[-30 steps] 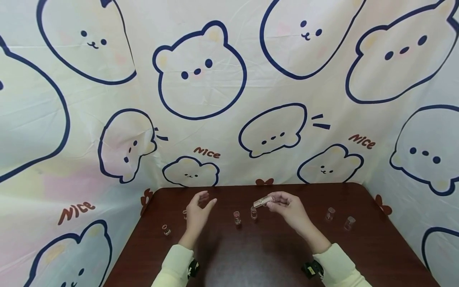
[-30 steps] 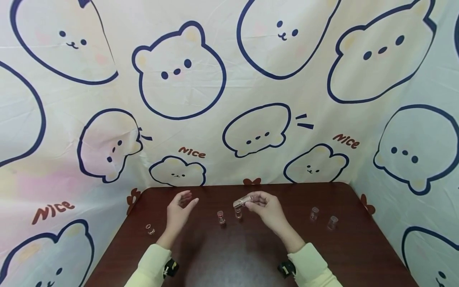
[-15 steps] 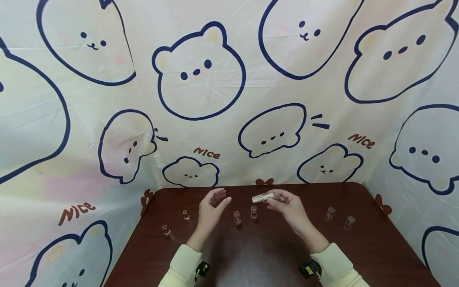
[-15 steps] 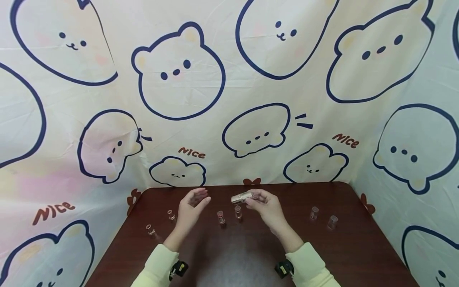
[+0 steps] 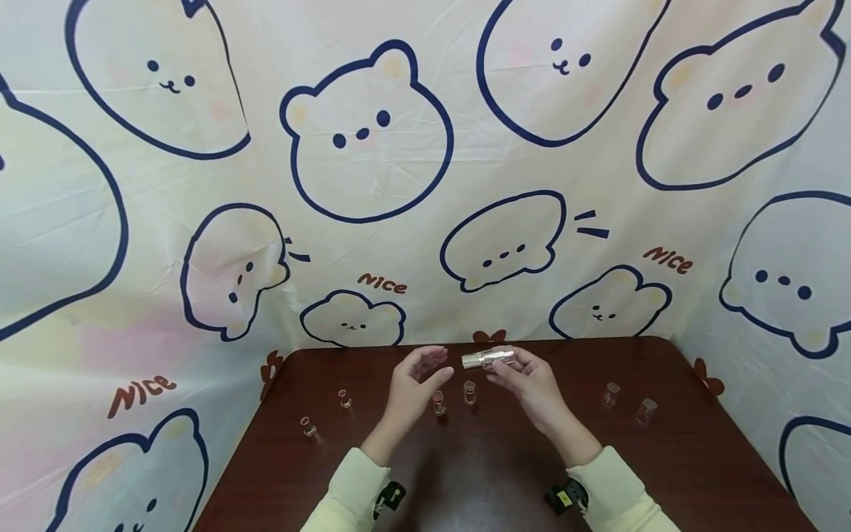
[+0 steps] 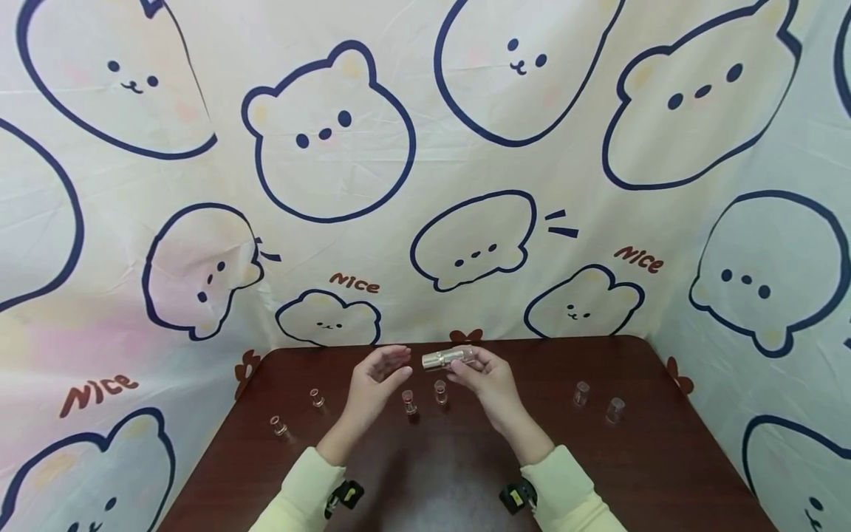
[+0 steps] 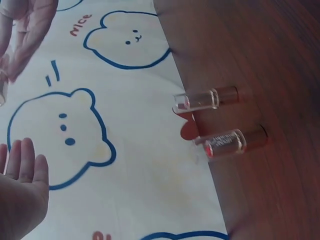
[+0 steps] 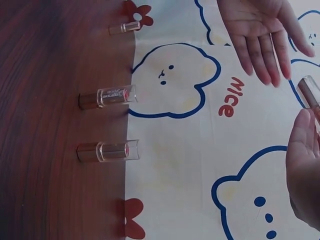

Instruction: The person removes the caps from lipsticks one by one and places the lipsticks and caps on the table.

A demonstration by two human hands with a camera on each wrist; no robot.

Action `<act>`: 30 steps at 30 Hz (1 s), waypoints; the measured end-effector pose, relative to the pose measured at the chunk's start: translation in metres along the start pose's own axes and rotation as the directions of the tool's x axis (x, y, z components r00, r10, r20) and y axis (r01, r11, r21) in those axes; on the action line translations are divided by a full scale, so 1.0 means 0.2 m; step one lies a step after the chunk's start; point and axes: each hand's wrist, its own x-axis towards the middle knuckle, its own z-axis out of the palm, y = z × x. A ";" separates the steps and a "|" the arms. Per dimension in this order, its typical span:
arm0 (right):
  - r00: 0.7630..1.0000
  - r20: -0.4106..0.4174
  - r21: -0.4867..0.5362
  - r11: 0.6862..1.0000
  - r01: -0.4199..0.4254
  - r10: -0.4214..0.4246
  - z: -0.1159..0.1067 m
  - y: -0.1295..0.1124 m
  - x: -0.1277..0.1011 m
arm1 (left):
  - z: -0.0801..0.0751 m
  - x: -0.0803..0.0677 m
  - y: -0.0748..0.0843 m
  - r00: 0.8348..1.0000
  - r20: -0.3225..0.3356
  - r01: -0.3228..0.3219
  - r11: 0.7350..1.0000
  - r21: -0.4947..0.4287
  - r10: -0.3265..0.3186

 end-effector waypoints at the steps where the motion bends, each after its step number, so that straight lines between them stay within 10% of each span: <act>1: 1.000 -0.006 0.007 1.000 -0.008 0.008 0.00 0.00 0.00 | 0.01 0.00 0.01 1.000 0.015 0.004 1.000 0.000 -0.004; 30: 1.000 0.025 0.192 0.981 -0.001 -0.004 0.07 -0.01 -0.02 | 0.14 0.06 -0.11 0.998 0.025 0.054 0.984 -0.168 -0.050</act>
